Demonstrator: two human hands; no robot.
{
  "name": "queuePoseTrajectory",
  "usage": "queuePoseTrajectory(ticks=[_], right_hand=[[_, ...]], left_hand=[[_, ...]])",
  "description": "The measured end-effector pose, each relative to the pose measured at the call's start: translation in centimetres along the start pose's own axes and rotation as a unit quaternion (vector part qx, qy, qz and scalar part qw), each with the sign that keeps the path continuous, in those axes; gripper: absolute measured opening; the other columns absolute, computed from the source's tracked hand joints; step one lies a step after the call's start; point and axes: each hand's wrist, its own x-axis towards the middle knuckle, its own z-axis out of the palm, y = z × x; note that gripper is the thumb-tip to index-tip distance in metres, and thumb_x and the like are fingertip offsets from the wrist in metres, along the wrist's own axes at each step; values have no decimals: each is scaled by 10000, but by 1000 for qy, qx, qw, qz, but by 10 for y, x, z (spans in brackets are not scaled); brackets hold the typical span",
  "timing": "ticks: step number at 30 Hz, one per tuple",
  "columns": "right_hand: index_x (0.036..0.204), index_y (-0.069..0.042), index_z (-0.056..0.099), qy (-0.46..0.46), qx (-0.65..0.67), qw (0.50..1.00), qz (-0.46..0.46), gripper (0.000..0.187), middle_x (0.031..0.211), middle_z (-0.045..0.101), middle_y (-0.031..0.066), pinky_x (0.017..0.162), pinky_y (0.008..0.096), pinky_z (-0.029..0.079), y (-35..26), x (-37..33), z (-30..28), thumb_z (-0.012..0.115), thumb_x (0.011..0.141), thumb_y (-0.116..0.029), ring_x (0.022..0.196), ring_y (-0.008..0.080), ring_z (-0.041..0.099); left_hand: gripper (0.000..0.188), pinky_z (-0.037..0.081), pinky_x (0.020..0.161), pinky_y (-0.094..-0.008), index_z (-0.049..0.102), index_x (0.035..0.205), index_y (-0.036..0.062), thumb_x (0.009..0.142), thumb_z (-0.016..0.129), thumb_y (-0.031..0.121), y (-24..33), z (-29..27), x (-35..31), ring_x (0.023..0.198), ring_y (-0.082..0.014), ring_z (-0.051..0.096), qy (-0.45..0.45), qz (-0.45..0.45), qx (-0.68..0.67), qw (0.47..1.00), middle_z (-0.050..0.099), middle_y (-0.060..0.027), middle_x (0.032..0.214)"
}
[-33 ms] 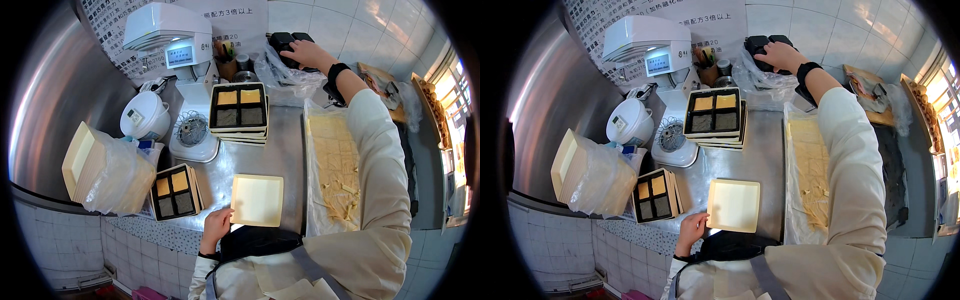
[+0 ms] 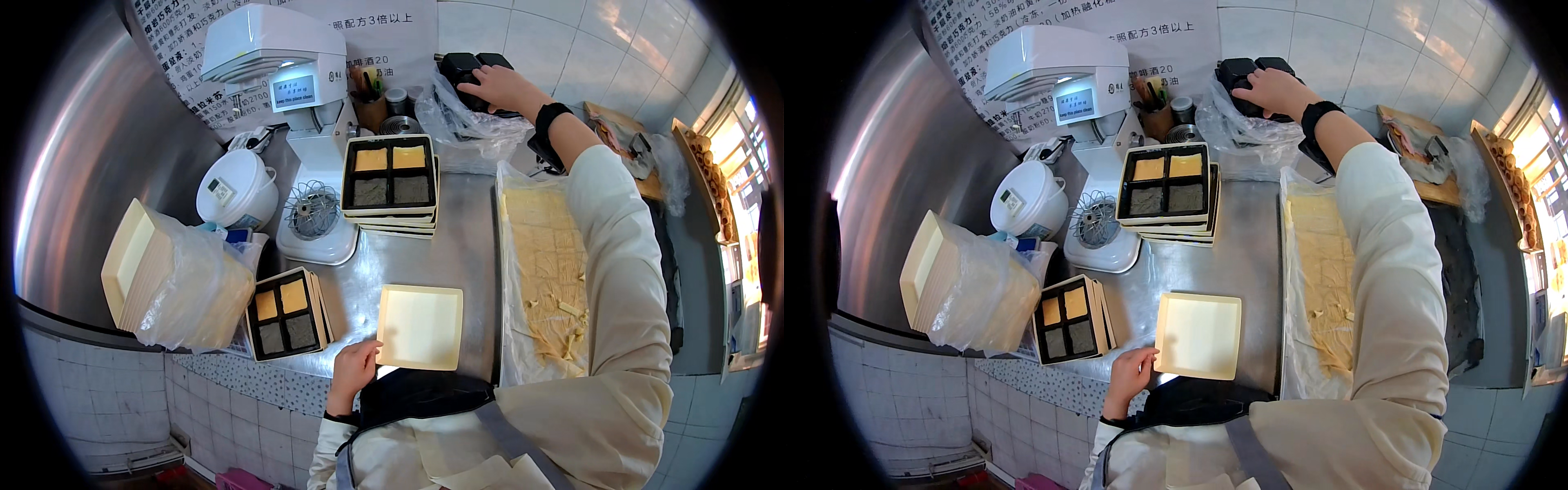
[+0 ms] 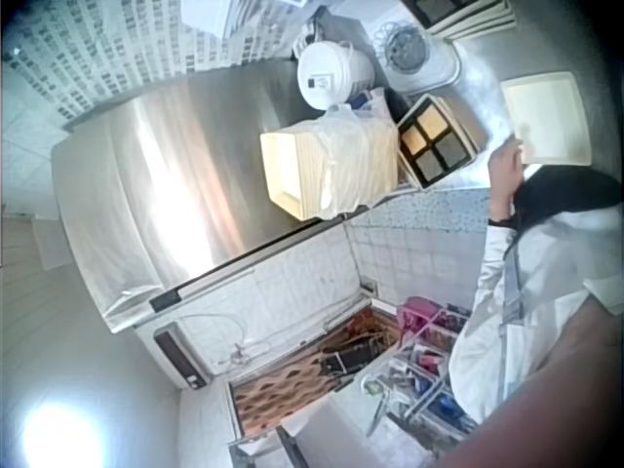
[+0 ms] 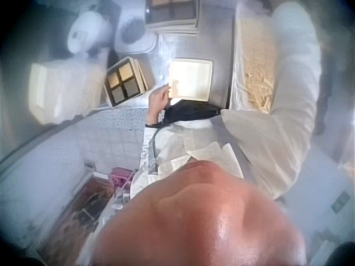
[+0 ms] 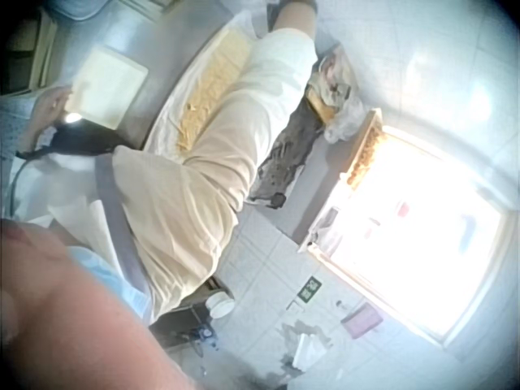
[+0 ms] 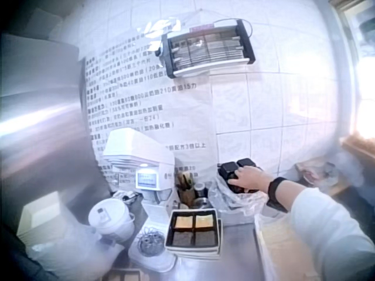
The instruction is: The person places yellow and dark rectangular food items into compartmentalized trays, then closes the trays with lids. The person repeats this process for multiple trays, arranging them in a stack.
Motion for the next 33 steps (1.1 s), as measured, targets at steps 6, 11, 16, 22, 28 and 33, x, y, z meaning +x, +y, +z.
queuePoseTrajectory(ticks=[6,11,16,22,28,33], right_hand=[[1284,-176,463,10,3,1000,-1,683,1046,563,131,815,357,485,-1,-1,5,754,668,-121,1020,293,551],[1291,-178,447,-13,18,1000,-11,696,1069,551,135,815,359,488,0,-2,1,759,671,-128,1043,300,535],[1254,-171,457,14,19,1000,-15,678,1075,533,154,808,363,491,2,-1,6,773,655,-138,1039,311,529],[1222,-139,461,-28,20,999,-8,662,1052,523,164,803,366,482,-6,-1,-8,739,623,-96,1019,311,523],[1208,-121,449,-8,0,1000,-7,696,1092,512,218,828,378,450,-7,1,-1,722,568,-128,1037,340,499],[1185,-142,466,8,7,1000,-23,680,991,544,180,823,368,442,-1,4,-1,717,554,-119,991,325,508]], left_hand=[[161,507,651,-338,660,951,58,825,559,63,3,-1,1,729,-266,651,-4,-1,-8,1000,669,-119,804],[187,518,646,-338,662,953,68,818,535,40,3,3,0,729,-264,660,5,-73,-95,993,678,-117,814],[174,515,652,-337,663,959,63,831,546,73,-1,3,-2,729,-267,658,14,-50,-70,996,675,-122,812],[174,509,642,-342,667,952,62,828,548,88,1,-3,2,709,-270,647,29,-47,-66,996,668,-120,800],[181,505,632,-341,668,941,57,820,535,80,7,-11,2,703,-263,647,38,-47,-75,995,666,-111,788],[181,505,627,-336,668,938,59,820,533,75,4,-9,2,699,-259,647,56,-38,-70,995,663,-106,778]])
